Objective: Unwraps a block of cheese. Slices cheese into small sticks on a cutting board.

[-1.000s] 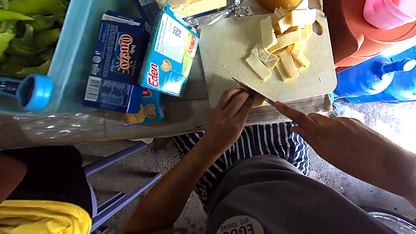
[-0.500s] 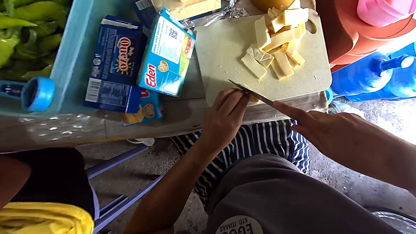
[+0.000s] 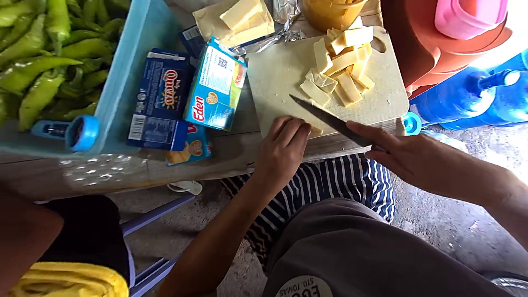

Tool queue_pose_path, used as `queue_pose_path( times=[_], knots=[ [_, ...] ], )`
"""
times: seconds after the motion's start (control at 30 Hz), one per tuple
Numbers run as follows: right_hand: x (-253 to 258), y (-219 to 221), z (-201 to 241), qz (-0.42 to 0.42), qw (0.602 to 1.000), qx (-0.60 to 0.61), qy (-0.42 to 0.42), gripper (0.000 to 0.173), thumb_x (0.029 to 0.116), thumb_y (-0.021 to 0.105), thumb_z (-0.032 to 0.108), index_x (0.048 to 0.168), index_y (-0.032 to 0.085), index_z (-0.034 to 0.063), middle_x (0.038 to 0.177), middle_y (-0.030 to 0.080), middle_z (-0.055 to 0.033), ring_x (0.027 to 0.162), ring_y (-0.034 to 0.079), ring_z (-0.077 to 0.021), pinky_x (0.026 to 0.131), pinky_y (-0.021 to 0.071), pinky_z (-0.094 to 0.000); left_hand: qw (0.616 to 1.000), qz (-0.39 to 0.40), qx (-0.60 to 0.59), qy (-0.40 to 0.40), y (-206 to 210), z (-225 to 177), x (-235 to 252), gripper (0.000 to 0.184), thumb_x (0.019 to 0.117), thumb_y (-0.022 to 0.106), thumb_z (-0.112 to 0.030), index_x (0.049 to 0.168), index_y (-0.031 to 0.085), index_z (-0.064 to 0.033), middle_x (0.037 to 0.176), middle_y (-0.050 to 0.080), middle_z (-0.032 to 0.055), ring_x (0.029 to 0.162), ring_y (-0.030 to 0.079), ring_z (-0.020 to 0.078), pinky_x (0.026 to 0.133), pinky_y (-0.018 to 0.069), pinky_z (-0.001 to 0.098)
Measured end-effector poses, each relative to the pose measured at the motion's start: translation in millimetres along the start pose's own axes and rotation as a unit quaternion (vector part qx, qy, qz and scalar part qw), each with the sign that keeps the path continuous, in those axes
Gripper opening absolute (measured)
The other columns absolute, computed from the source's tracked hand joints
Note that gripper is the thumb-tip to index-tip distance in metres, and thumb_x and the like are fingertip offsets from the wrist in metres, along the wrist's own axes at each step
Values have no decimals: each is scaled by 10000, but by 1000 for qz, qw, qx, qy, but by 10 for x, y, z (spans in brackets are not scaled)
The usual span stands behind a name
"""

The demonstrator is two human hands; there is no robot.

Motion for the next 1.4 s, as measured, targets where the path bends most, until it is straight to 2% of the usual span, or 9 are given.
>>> queue_pose_path(
  times=[0.13,0.37,0.43,0.57,0.67,0.77,0.93,1.2,1.4],
  knots=[
    [-128,-224,152,-74,992,-97,-42,512,1074,424,266,1582,411,202,728,593,-71,449,538,-231,383,418,-366,992,119,17,39,122,-17,109,279,1006,575,-62,1241,717,-17,1279,681,165,1213,608,374,1038,471,451],
    [-270,-458,315,-159,978,-79,-109,469,1053,469,221,1510,501,119,711,592,-55,466,530,-168,396,413,-301,972,128,-192,-54,100,123,287,222,1041,520,-89,1129,671,48,1126,710,129,1132,651,207,1007,503,338],
    [-259,-429,253,-138,984,24,-106,484,1062,476,245,1530,451,125,689,566,10,528,504,-48,475,430,-192,858,82,-464,-202,147,275,289,203,1062,458,-96,1194,585,-9,1112,693,12,1064,666,60,977,543,270],
    [-115,-27,45,5,934,354,-55,540,1086,451,256,1602,290,256,700,525,72,514,498,57,465,446,-109,508,-68,-766,-389,340,207,267,467,1095,181,-152,1270,606,-70,1031,734,42,974,725,152,911,587,319],
    [-26,217,-4,66,876,478,-27,549,1098,418,250,1610,221,283,712,537,76,499,510,35,437,447,-119,418,-87,-811,-399,444,108,287,670,1093,81,-443,1201,651,-109,1039,757,57,1006,735,189,932,585,357],
    [9,320,-18,90,829,551,-19,552,1102,409,256,1606,194,316,705,527,69,492,515,17,428,448,-116,419,-70,-824,-375,446,70,317,688,1064,141,-610,1108,652,-152,1027,737,37,1009,723,176,923,585,351],
    [29,361,-26,89,809,580,-32,556,1104,404,267,1607,180,343,699,534,62,492,523,18,426,444,-109,481,-60,-771,-412,417,136,322,363,1126,317,-321,1065,642,-171,973,717,-9,961,717,109,887,593,277],
    [40,371,-104,62,792,606,-28,554,1102,420,275,1601,191,346,721,542,61,501,534,10,439,463,-117,491,-51,-722,-484,460,208,315,258,1107,411,-330,1185,582,-153,1066,709,25,1010,709,119,908,586,297],
    [-81,194,-346,-13,781,625,7,516,1105,394,318,1583,226,416,737,568,55,475,532,-1,416,467,-131,619,-9,-628,-472,70,507,681,485,1108,257,-495,1311,508,-133,1071,634,-19,906,661,72,794,562,239]
  ],
)
Point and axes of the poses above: each hand's wrist, its own x-axis towards the middle knuckle, its own y-axis out of the palm, z = x × y, the point moved 10 cm from there along x, towards the middle knuckle
